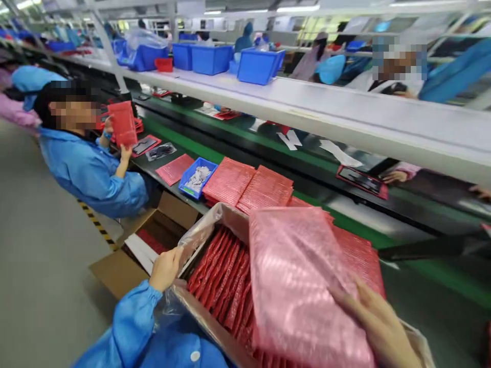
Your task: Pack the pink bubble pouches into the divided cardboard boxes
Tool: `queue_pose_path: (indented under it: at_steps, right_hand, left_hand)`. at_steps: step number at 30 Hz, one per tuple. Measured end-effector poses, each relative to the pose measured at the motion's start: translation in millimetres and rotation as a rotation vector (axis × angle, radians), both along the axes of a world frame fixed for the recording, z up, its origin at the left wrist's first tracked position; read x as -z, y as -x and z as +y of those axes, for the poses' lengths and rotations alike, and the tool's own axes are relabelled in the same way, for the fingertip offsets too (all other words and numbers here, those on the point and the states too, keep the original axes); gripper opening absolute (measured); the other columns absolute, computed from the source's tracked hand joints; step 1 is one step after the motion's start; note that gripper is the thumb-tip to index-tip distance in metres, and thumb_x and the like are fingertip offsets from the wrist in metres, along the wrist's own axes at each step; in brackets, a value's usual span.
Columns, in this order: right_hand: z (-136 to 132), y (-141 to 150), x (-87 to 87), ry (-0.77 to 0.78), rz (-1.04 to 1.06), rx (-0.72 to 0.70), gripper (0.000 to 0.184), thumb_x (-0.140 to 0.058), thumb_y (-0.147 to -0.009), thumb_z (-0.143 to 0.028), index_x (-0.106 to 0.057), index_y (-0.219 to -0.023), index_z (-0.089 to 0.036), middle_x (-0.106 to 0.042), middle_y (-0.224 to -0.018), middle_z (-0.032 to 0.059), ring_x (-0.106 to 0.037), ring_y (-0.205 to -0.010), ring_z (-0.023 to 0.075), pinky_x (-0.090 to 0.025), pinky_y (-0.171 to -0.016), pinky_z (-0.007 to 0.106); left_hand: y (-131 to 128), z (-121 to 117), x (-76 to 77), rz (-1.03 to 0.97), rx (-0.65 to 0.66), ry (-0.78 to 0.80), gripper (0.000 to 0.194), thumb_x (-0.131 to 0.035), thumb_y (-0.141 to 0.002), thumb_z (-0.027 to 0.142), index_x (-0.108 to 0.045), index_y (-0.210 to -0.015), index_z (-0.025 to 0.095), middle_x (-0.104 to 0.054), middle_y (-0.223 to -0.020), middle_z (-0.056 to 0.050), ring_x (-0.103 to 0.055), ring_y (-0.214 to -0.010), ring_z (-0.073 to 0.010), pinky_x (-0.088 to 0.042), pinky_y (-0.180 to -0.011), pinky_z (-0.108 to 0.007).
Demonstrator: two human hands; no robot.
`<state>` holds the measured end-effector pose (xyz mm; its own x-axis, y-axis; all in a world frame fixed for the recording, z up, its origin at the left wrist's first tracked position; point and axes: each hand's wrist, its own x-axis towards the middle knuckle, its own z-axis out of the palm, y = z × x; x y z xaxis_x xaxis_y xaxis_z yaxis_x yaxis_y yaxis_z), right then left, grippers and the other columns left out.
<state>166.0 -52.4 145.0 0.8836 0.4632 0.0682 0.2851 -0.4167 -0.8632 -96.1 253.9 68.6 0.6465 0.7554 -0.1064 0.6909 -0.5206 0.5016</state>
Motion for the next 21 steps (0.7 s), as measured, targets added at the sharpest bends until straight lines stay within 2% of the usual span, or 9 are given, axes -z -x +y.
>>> queue_pose_path:
  at_steps: [3, 6, 9, 12, 15, 17, 21]
  right_hand:
    - [22.4, 65.6, 6.2, 0.017, 0.178, -0.146, 0.056, -0.062, -0.069, -0.052, -0.064, -0.116, -0.023, -0.066, -0.115, 0.0102, -0.057, -0.113, 0.0313, -0.049, -0.093, 0.042]
    - [73.0, 106.2, 34.9, 0.056, 0.186, -0.184, 0.060, -0.054, -0.073, -0.049, -0.058, -0.123, -0.015, -0.062, -0.121, 0.0134, -0.055, -0.117, 0.0287, -0.041, -0.103, 0.043]
    - [125.1, 121.0, 64.2, 0.148, 0.108, -0.194, 0.058, -0.042, -0.078, -0.034, -0.048, -0.130, -0.009, -0.061, -0.123, 0.0152, -0.055, -0.117, 0.0255, -0.043, -0.101, 0.039]
    - [166.9, 127.5, 79.4, 0.451, 0.061, -0.206, 0.059, -0.037, -0.081, -0.021, -0.035, -0.138, -0.005, -0.068, -0.106, 0.0152, -0.063, -0.101, 0.0249, -0.049, -0.088, 0.035]
    - [203.1, 138.6, 84.8, 0.745, 0.025, -0.254, 0.064, -0.038, -0.083, -0.015, -0.022, -0.141, 0.005, -0.071, -0.093, 0.0176, -0.067, -0.089, 0.0268, -0.049, -0.079, 0.034]
    - [227.2, 148.8, 88.5, 0.817, 0.004, -0.283, 0.066, -0.038, -0.083, -0.015, -0.017, -0.141, 0.009, -0.070, -0.094, 0.0202, -0.067, -0.088, 0.0283, -0.049, -0.077, 0.035]
    - [270.2, 166.1, 99.8, 0.840, -0.017, -0.305, 0.074, -0.039, -0.085, -0.020, -0.004, -0.142, 0.012, -0.069, -0.093, 0.0223, -0.068, -0.087, 0.0314, -0.050, -0.074, 0.039]
  left_hand:
    - [4.1, -1.1, 2.1, -0.026, -0.029, 0.035, 0.054, -0.019, -0.095, 0.040, -0.064, -0.075, 0.019, -0.070, -0.073, -0.008, -0.063, -0.069, -0.0187, -0.036, -0.062, -0.027]
    - [7.8, -0.5, 5.5, -0.076, -0.016, 0.055, 0.054, -0.019, -0.095, 0.039, -0.065, -0.074, 0.019, -0.068, -0.069, -0.006, -0.060, -0.065, -0.0174, -0.034, -0.060, -0.027]
    - [9.7, 1.9, 8.4, -0.146, -0.009, 0.067, 0.054, -0.021, -0.095, 0.039, -0.066, -0.073, 0.020, -0.066, -0.064, -0.005, -0.059, -0.060, -0.0166, -0.034, -0.058, -0.027]
    - [10.9, 4.4, 12.1, -0.160, 0.009, 0.084, 0.054, -0.022, -0.096, 0.038, -0.066, -0.072, 0.019, -0.065, -0.064, -0.005, -0.059, -0.060, -0.0169, -0.034, -0.058, -0.027]
    - [12.4, 6.3, 16.2, -0.170, 0.040, 0.107, 0.052, -0.023, -0.096, 0.037, -0.067, -0.078, 0.018, -0.069, -0.073, -0.007, -0.062, -0.067, -0.0176, -0.037, -0.060, -0.027]
    - [13.9, 7.9, 18.5, -0.201, 0.054, 0.121, 0.050, -0.023, -0.096, 0.036, -0.068, -0.085, 0.017, -0.071, -0.083, -0.008, -0.064, -0.074, -0.0181, -0.040, -0.063, -0.027]
    - [17.6, 13.9, 23.7, -0.256, 0.085, 0.153, 0.051, -0.024, -0.096, 0.039, -0.069, -0.095, 0.016, -0.072, -0.094, -0.010, -0.066, -0.083, -0.0209, -0.045, -0.069, -0.028]
